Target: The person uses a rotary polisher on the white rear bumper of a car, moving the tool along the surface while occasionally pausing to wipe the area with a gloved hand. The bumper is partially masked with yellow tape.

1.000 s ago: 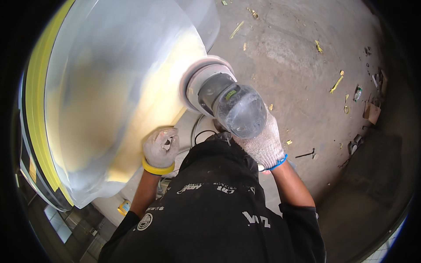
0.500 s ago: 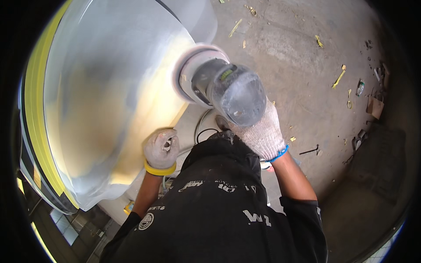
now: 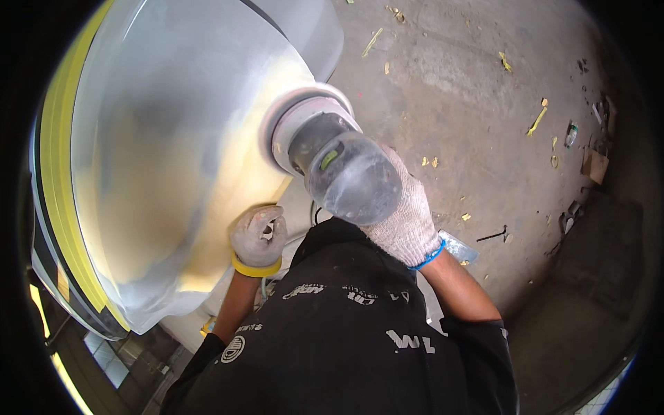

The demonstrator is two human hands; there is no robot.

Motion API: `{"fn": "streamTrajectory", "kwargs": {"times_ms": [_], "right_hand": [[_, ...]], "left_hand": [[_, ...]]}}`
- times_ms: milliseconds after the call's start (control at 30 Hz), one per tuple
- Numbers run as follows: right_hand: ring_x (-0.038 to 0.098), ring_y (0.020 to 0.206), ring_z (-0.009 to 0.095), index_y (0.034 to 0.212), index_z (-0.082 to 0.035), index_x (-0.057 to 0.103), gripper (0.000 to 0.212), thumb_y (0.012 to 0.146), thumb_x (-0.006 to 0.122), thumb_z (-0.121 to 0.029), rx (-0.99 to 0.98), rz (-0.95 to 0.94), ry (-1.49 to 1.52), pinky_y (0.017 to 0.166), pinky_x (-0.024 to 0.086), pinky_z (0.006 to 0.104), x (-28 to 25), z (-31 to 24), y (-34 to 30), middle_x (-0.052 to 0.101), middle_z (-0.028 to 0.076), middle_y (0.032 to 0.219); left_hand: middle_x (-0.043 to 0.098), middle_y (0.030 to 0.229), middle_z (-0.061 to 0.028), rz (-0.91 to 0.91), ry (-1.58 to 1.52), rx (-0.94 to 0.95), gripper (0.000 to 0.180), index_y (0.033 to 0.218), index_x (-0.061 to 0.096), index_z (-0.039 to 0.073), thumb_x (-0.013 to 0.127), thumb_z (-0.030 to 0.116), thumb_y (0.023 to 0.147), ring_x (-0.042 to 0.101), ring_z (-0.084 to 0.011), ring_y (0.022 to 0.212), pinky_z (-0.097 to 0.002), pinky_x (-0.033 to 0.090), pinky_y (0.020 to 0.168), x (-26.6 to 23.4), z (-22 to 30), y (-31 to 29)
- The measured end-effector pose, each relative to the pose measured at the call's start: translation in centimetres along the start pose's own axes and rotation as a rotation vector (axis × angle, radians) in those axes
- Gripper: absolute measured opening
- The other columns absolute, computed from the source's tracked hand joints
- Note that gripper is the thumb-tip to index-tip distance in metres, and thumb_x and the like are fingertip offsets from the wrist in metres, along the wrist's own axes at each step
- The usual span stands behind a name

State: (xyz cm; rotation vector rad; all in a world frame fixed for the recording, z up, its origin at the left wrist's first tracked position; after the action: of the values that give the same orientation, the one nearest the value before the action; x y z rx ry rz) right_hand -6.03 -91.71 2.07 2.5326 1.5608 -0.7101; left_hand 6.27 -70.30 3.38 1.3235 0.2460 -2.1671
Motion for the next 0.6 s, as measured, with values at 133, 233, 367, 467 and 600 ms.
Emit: {"fn": "streamTrajectory", "kwargs": {"times_ms": [133,233,367,467,600], "right_hand": [[0.065,0.099,0.029,0.126,-0.003,0.049,0.06,0.074,0.078,-0.015,-0.067,0.013,-0.024,0.09,0.051,0.0343,0.1,0.0,-1.4,0.064,0.015,0.11],[0.065,0.099,0.028,0.127,-0.002,0.049,0.063,0.073,0.079,-0.015,-0.038,0.029,0.043,0.091,0.051,0.034,0.4,0.3,-1.8,0.063,0.015,0.112],[0.066,0.099,0.029,0.127,-0.002,0.049,0.065,0.071,0.08,-0.017,0.065,-0.009,0.084,0.087,0.052,0.0348,0.5,0.3,-0.2,0.063,0.016,0.114],[0.066,0.1,0.03,0.125,-0.002,0.05,0.064,0.071,0.08,-0.018,0.131,-0.034,0.055,0.086,0.053,0.0355,0.4,0.9,0.0,0.063,0.016,0.115],[0.064,0.104,0.03,0.125,-0.002,0.051,0.063,0.072,0.08,-0.02,0.014,0.011,-0.134,0.088,0.052,0.0371,0.1,1.6,-1.3,0.063,0.017,0.115]], "left_hand": [[0.067,0.08,-0.0099,0.004,-0.013,-0.001,0.018,0.092,0.062,0.008,0.068,0.004,0.075,0.066,-0.0276,0.07,-0.035,0.054,0.064,0.0,-0.1,-0.1],[0.067,0.08,-0.0108,0.025,-0.029,0.014,0.018,0.091,0.062,0.008,0.068,0.004,0.075,0.066,-0.0287,0.071,-0.0359,0.055,0.065,0.0,0.0,-0.1],[0.067,0.081,-0.0117,-0.024,-0.04,-0.012,0.017,0.092,0.063,0.007,0.068,0.004,0.076,0.066,-0.0299,0.072,-0.0369,0.055,0.066,0.1,-0.5,-0.3],[0.067,0.082,-0.0118,-0.051,-0.066,-0.031,0.017,0.092,0.063,0.006,0.068,0.004,0.076,0.066,-0.0301,0.073,-0.0371,0.055,0.066,0.1,-0.7,-0.3],[0.068,0.083,-0.011,-0.017,-0.06,0.041,0.017,0.092,0.063,0.005,0.068,0.003,0.076,0.066,-0.0296,0.074,-0.037,0.055,0.067,-0.4,-0.1,-0.2]]}}
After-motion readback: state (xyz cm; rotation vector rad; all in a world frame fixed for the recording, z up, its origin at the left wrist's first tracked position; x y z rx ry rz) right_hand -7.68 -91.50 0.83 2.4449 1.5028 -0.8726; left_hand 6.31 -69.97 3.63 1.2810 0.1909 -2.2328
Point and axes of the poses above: each hand's wrist, its own y-axis towards the middle knuckle, its own x-axis out of the palm, z = x × y, the point moved 7 cm from there along y, towards the middle knuckle
